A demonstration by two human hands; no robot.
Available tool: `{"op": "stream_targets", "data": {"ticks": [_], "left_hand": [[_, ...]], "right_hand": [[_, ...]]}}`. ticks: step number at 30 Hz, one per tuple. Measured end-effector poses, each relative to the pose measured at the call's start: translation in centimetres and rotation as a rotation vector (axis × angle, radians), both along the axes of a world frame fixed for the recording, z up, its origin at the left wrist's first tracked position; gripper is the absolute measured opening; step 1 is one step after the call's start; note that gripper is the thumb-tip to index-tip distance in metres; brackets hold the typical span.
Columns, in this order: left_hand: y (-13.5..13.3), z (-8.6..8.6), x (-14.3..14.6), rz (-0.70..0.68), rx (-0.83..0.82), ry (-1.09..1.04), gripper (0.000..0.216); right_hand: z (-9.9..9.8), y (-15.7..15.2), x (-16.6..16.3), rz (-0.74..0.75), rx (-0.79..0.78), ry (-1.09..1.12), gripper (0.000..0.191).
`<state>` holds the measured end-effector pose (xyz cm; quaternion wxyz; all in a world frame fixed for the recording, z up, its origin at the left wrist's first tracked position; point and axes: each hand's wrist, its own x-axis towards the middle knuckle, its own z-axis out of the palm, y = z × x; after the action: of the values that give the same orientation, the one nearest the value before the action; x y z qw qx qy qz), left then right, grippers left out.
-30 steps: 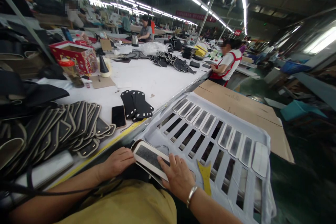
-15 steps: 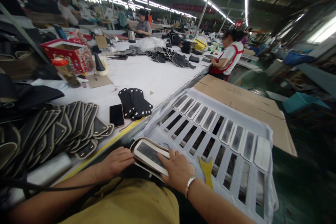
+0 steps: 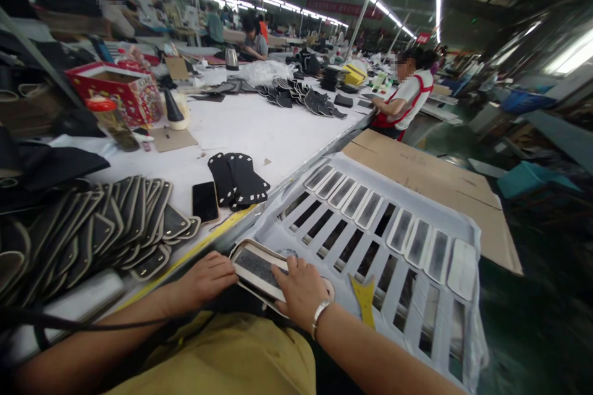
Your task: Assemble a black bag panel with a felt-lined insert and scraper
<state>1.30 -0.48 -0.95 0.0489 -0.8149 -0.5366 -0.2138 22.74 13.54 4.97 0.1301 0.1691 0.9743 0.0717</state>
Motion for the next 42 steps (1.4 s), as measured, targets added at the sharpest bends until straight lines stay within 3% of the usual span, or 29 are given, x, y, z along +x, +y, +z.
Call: {"op": "stream_targets", "data": {"ticks": [7,12,15,17,20,21,24,26,29,35,42], "left_hand": [[1.6,0.3,1.0,-0.069,-0.086,0.000,0.008],[3.0,0.3,3.8,-0.049,-0.256,0.124,0.056],[3.3,0.0,4.8,0.014,-0.255,0.236,0.040],[3.2,-0.1,4.8,-0.003,-0.226,0.262,0.034],[3.1,0.1,4.4,-0.054,-0.231,0.272,0.038],[3.1,0.2,4.3,-0.063,-0.252,0.286,0.040],[3.2,0.7,4.3,-0.074,-0.318,0.357,0.048],[3.2,0.7,4.4,-0.086,-0.335,0.401,0.050],[3.2,0.3,4.4,-0.097,-0.320,0.432,0.049],[3.3,-0.4,3.6,-0.146,-0.213,0.353,0.055],[3.4,0.3,3.5,-0.181,-0.202,0.337,0.036]], "right_hand": [[-0.2,-0.3,0.2,-0.024,0.001,0.029,0.069],[-0.3,-0.7,0.1,-0.039,0.006,0.048,0.066],[0.0,-0.5,0.2,-0.050,-0.033,0.048,0.066],[0.6,0.2,0.8,-0.066,-0.149,0.052,0.071],[1.9,2.1,2.8,-0.172,-0.472,0.132,0.084],[2.3,2.9,3.8,-0.275,-0.589,0.178,0.079],[2.5,4.6,6.7,-0.655,-0.892,0.217,0.036],[2.0,5.1,8.1,-0.741,-1.043,0.174,0.018],[0.5,4.9,8.9,-0.803,-1.184,0.171,0.007],[-1.4,4.3,8.6,-0.893,-1.195,0.227,0.002],[-0.7,4.4,8.2,-0.805,-0.984,0.079,0.008]]}}
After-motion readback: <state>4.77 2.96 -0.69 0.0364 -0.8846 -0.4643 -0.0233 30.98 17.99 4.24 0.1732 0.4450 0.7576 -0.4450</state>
